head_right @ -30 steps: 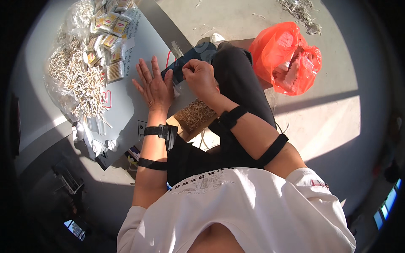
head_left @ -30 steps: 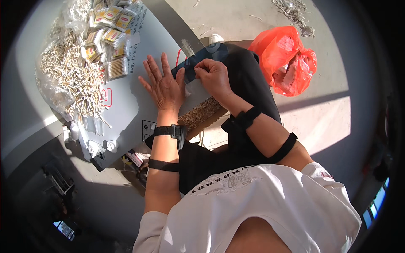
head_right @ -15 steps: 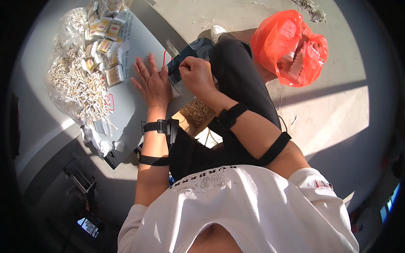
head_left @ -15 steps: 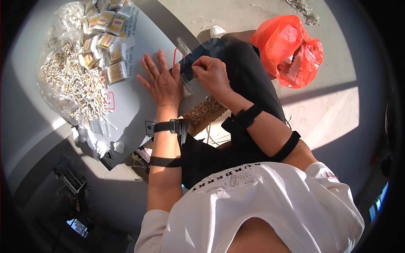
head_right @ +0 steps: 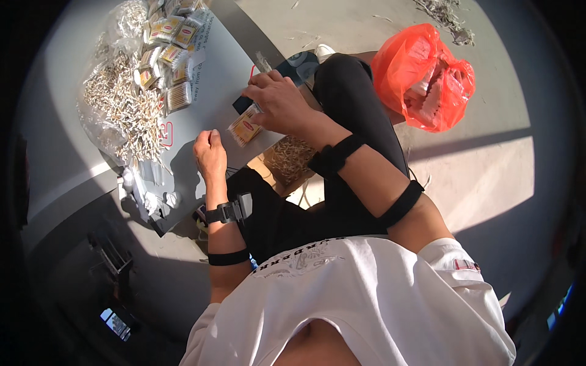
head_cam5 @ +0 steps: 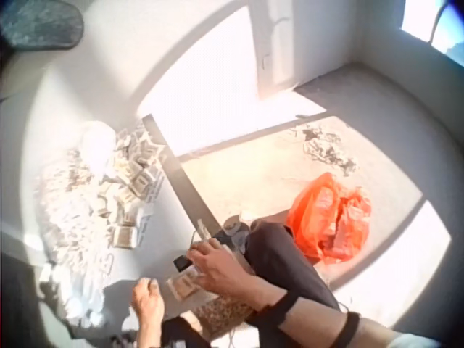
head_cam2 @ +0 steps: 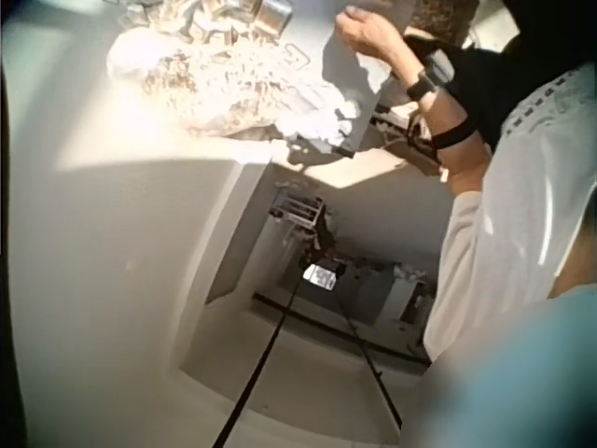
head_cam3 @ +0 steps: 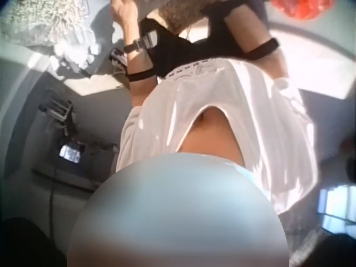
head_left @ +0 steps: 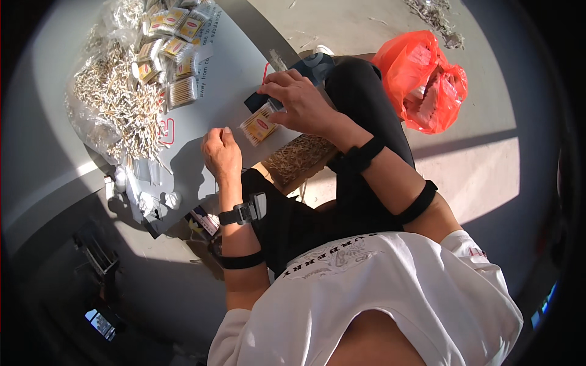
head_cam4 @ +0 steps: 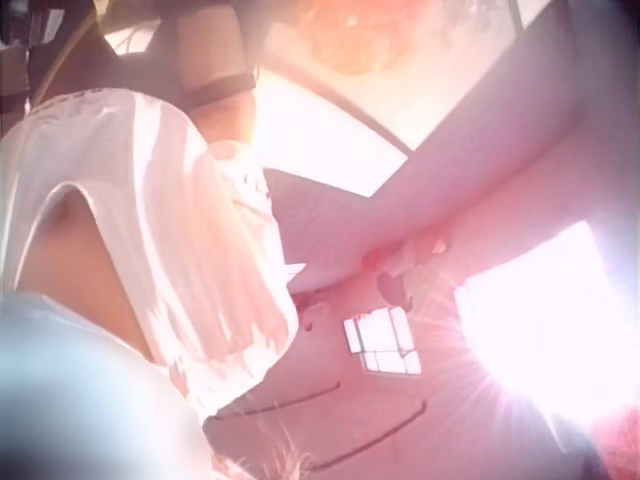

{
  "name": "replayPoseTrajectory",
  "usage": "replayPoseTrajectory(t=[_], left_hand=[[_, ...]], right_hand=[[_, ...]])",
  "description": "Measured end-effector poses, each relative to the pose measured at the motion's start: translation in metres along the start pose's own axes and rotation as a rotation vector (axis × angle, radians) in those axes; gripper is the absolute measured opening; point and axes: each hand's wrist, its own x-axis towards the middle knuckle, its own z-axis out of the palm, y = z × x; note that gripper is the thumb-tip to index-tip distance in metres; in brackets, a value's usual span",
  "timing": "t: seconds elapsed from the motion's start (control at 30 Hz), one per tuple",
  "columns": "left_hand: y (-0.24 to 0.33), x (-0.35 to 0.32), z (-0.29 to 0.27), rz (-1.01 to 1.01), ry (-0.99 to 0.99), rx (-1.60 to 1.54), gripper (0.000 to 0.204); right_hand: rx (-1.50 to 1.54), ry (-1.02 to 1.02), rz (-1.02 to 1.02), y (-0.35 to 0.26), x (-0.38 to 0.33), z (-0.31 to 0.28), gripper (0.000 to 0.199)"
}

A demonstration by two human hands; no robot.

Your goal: The person is manually packaging small bundles of wooden toothpicks into plastic sleeves.

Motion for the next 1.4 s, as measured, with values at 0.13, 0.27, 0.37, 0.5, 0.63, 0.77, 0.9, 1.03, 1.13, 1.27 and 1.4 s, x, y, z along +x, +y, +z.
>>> replayPoseTrajectory(t=[0.13, 0.27, 0.37, 0.5, 0.63, 0.77, 0.9, 1.03, 1.13, 1.27, 1.4], left_hand=[[0.003, -0.036, 0.003, -0.066, -0.160, -0.156, 0.027], [0.004, -0.046, 0.022, 0.019, -0.026, -0.154, 0.032], [0.002, -0.044, 0.028, -0.005, 0.018, -0.447, 0.028], [0.035, -0.058, 0.014, -0.098, -0.003, -1.251, 0.022], [0.045, -0.063, -0.005, 0.184, -0.010, -1.281, 0.025], [0.059, -0.068, -0.028, 0.443, 0.143, -0.968, 0.028], [0.065, -0.075, -0.039, 0.532, 0.223, -0.859, 0.031], [0.065, -0.079, -0.042, 0.555, 0.244, -0.820, 0.032], [0.066, -0.080, -0.040, 0.589, 0.278, -0.772, 0.032], [0.070, -0.080, -0.040, 0.631, 0.334, -0.693, 0.032], [0.068, -0.078, -0.037, 0.684, 0.407, -0.641, 0.031]], right_hand=[[-0.120, -0.452, 0.050, -0.014, 0.022, -0.006, 0.045], [-0.164, -0.536, 0.098, -0.018, 0.019, 0.001, 0.044], [0.039, -0.490, 0.255, -0.016, 0.010, 0.004, 0.040], [0.974, -0.399, 0.509, -0.011, -0.013, -0.002, 0.029], [1.186, -0.376, 0.445, -0.025, -0.024, -0.009, 0.027], [1.178, -0.311, 0.402, -0.038, -0.022, -0.014, 0.025], [1.172, -0.300, 0.348, -0.042, -0.024, -0.015, 0.024], [1.223, -0.371, 0.358, -0.043, -0.027, -0.015, 0.028], [1.200, -0.366, 0.345, -0.045, -0.028, -0.014, 0.026], [1.161, -0.307, 0.333, -0.051, -0.028, -0.013, 0.020], [1.093, -0.319, 0.266, -0.054, -0.027, -0.014, 0.020]])
